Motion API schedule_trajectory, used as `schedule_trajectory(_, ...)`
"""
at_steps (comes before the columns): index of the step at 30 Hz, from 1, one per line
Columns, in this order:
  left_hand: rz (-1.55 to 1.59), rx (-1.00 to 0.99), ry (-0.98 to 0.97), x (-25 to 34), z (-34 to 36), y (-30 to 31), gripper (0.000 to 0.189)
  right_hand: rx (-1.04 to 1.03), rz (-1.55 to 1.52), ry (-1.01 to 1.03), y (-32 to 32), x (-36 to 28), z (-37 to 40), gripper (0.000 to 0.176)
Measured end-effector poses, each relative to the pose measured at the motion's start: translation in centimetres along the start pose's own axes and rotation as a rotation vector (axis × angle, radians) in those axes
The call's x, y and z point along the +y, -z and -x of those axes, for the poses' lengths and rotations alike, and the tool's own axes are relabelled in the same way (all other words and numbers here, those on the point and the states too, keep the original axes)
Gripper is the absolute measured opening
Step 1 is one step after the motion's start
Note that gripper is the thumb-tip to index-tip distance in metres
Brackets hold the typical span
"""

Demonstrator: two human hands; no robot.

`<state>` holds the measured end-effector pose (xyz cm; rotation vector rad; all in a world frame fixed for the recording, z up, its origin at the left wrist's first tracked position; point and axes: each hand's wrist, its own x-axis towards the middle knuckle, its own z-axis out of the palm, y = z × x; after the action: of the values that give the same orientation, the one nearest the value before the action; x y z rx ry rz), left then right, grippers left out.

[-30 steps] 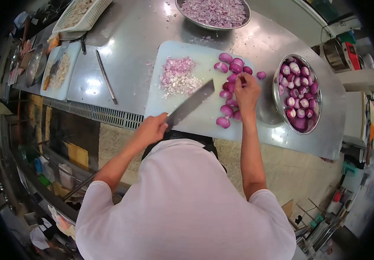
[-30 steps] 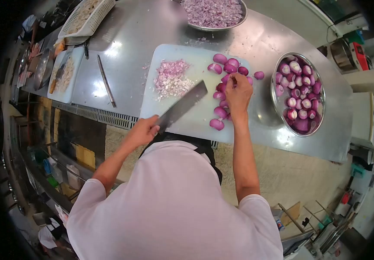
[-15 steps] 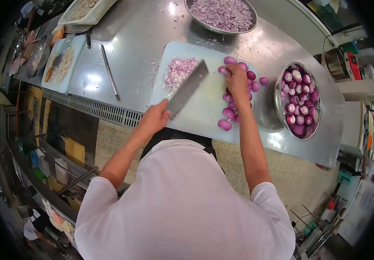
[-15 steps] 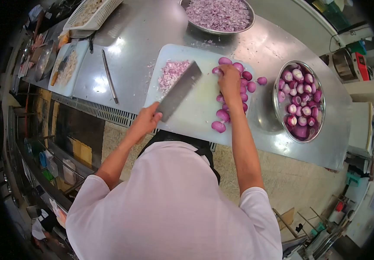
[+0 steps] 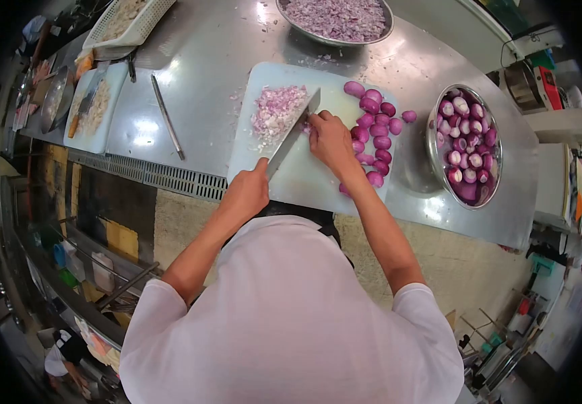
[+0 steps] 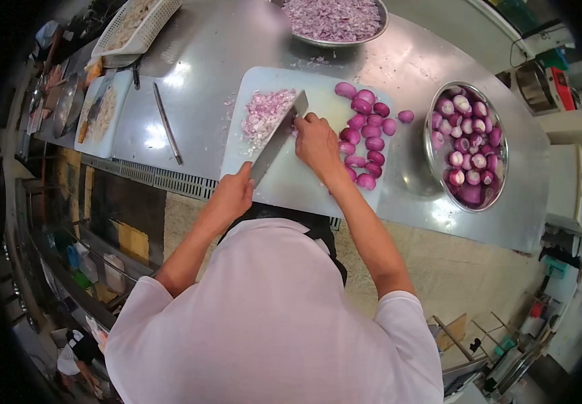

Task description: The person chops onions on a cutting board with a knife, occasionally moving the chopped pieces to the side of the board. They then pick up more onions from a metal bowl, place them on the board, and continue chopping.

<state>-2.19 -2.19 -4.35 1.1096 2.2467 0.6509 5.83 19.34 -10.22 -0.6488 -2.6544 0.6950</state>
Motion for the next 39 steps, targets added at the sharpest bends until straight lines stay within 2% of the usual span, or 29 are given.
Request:
schedule_trajectory(12,-0.058,0.015,-0.049,1.0,0.2,1.2,0.016,0.075,-0.019,0.027,-0.4,0.2,1.1,0.013)
schedule_trajectory(15,-0.108,0.02,-0.113,-1.1,-0.6,-0.5,0.017,0.109,-0.035,0.029,-0.5,-0.1,1.0,0.013)
schedule_trajectory(18,-0.136,-0.038,-0.069,1.7,0.2,2.2,0.016,0.152,-0.045,0.013,-0.7,0.3,1.4,0.012)
schedule_trajectory(21,-0.199,-0.066,-0.103,-0.6,-0.4,0.3,0.015,0.211,-0.086,-0.002,-1.2,-0.1,1.6,0.011)
schedule_trajectory(25,-0.206,-0.106,-0.12,-0.2,0.0,1.2,0.017,0.287,-0.101,-0.004,-1.4,-0.1,2.4,0.012)
schedule_trajectory(28,-0.163,-0.063,-0.181,-0.7,-0.1,1.2,0.02,0.323,-0.125,-0.013,-1.9,0.0,2.5,0.012)
schedule_trajectory(31,-0.247,-0.081,-0.203,-0.6,-0.8,1.6,0.021,0.294,-0.137,-0.043,-1.9,-0.1,2.7,0.012)
schedule_trajectory(33,-0.194,-0.084,-0.2,0.1,0.1,2.0,0.023,0.321,-0.136,-0.045,-2.2,0.1,3.3,0.012)
schedule_trajectory(36,-0.266,-0.095,-0.185,-2.2,-0.9,0.5,0.023,0.369,-0.153,-0.027,-2.4,-0.2,3.0,0.011)
schedule_trajectory(39,-0.209,-0.108,-0.174,-0.4,-0.2,2.0,0.023,0.385,-0.158,-0.035,-2.3,0.0,3.3,0.009)
